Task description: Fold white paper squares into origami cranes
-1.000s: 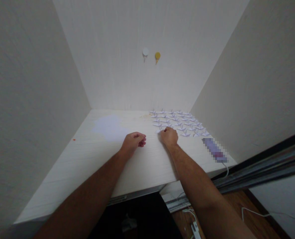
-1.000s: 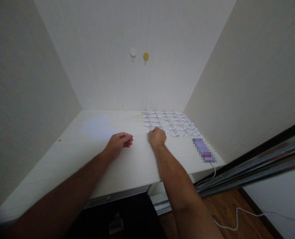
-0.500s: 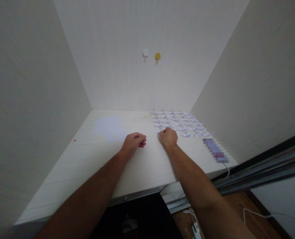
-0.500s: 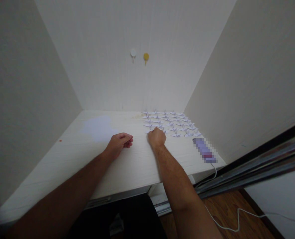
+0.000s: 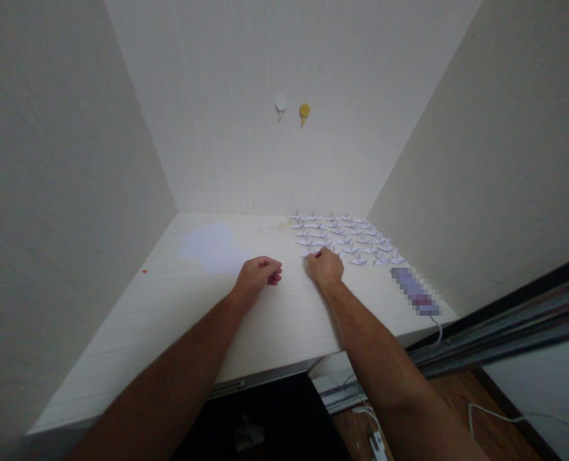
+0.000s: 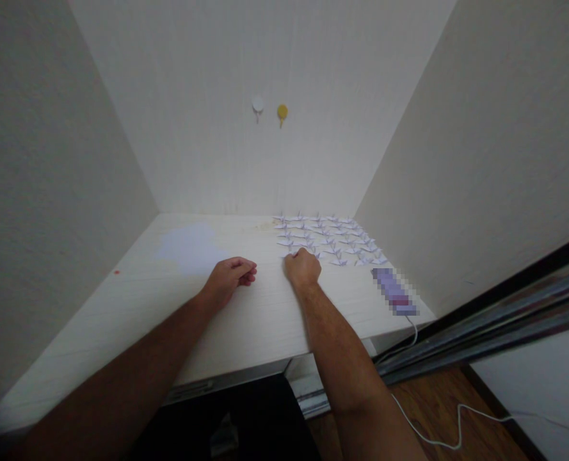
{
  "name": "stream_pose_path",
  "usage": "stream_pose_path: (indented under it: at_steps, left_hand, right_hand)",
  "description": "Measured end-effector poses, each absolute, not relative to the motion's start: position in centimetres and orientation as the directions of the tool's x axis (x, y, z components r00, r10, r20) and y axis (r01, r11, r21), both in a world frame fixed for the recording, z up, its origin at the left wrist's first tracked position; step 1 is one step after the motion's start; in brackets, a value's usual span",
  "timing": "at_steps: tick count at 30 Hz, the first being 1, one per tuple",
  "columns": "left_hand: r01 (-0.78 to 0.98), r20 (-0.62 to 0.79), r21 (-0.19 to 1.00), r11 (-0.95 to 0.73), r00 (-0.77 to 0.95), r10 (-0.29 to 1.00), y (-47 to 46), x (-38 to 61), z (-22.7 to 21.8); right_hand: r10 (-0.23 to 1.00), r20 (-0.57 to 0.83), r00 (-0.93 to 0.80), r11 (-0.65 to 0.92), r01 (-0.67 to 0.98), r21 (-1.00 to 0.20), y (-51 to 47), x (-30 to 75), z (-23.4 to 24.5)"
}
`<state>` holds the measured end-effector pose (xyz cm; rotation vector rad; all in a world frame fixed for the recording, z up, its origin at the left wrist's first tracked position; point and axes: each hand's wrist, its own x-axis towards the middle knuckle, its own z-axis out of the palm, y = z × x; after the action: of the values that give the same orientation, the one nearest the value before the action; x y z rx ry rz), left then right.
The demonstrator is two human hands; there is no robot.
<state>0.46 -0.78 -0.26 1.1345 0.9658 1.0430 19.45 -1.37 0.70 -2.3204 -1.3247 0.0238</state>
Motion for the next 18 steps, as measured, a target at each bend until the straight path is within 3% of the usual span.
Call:
stream_pose_path:
  at_steps: [6, 13, 18]
  left_hand:
    - [0.016, -0.036, 0.999, 0.034, 0.198, 0.979, -1.0, 0.5, -0.3]
    - [0.244, 0.186, 0.946, -0.212, 0.125, 0.975, -0.5, -0.4, -0.1]
    - [0.271, 0.149, 0.947, -0.172, 0.103, 0.983, -0.2, -0.4, -0.4]
  right_hand:
    - [0.883, 0.259, 0.392, -0.300, 0.895, -0.331, -2.1, 17.8, 1.8]
    - [0.965, 0.232, 0.120, -0.050, 0.956, -0.289, 0.1, 14.0, 2.3]
    - [0.970, 0.230, 0.073, 0.006, 0.946, -0.324, 0.9, 13.1, 0.4]
